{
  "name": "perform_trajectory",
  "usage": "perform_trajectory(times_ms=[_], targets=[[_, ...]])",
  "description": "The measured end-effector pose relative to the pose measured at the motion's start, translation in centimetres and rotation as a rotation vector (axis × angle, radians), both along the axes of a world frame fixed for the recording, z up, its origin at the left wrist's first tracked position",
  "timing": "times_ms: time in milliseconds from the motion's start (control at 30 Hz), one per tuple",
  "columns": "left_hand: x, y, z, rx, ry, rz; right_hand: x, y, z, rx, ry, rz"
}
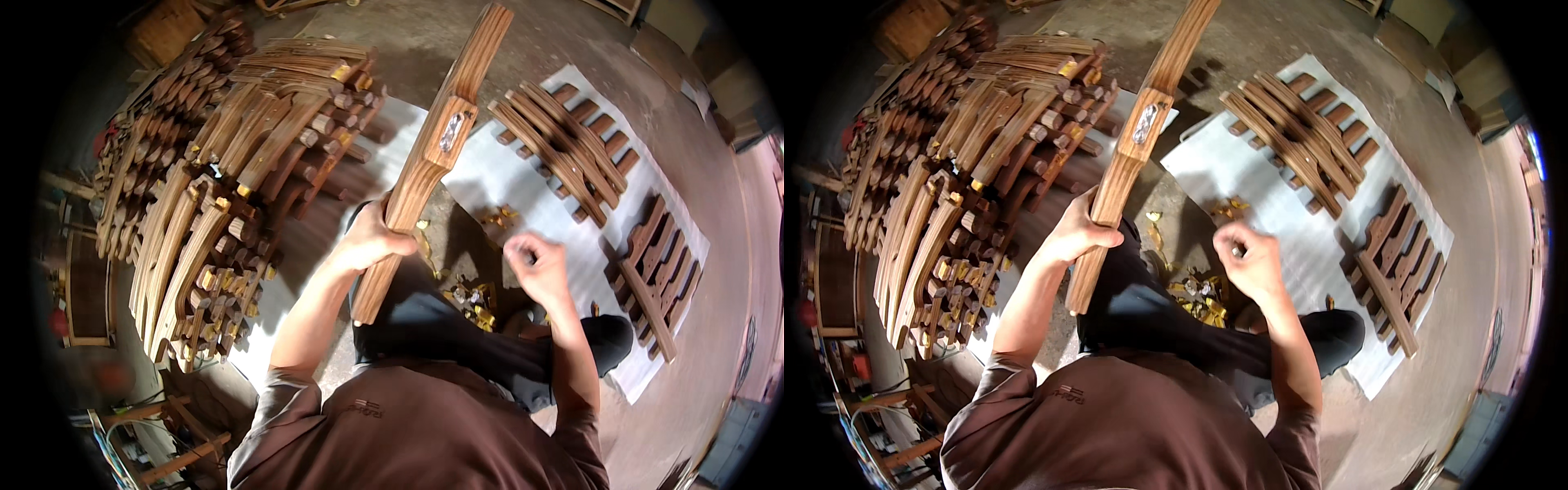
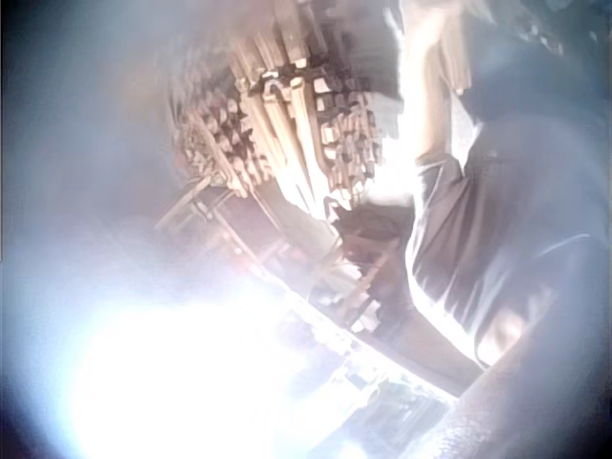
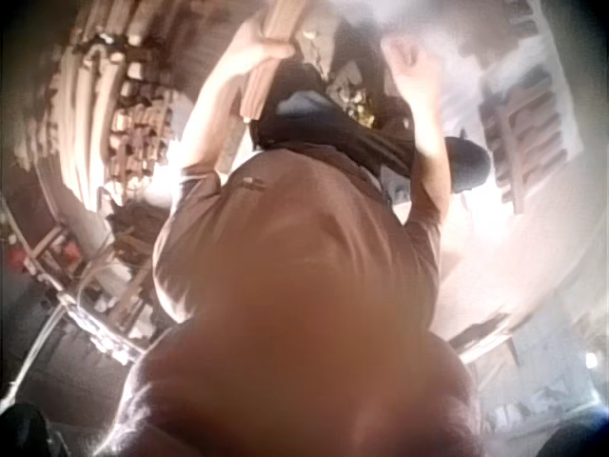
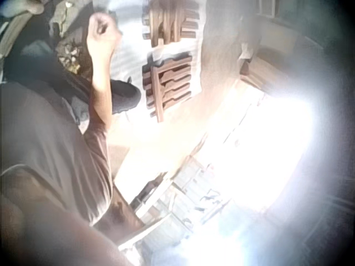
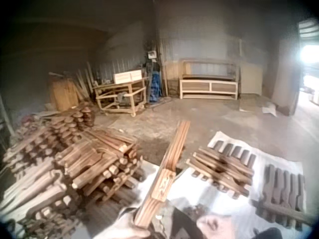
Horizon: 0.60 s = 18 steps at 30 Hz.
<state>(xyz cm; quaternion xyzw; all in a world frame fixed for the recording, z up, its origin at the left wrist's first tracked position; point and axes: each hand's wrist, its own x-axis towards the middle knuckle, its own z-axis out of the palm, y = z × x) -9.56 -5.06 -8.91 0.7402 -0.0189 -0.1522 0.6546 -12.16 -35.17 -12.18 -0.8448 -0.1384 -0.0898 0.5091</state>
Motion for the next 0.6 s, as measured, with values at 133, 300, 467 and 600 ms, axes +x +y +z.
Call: perform_trajectory(times_ms=[133,300,467,600], targets=[[-2.1,-0.5,-1.2,0.060,0.042,-0.036,1.5,3.0,5.8,0.085,-0.240,-0.251],[-3.1,-1.3,-1.3,0.294,0.014,-0.070,4.0,5.9,6.2,-0.008,-0.394,-0.219],[-4.2,-3.0,-0.5,0.708,-0.154,0.001,3.5,5.4,5.5,-0.229,-0.213,-0.268],[-5.4,-2.6,-2.4,0.628,-0.258,0.019,3.2,6.3,2.9,-0.105,-0.169,-0.251]])
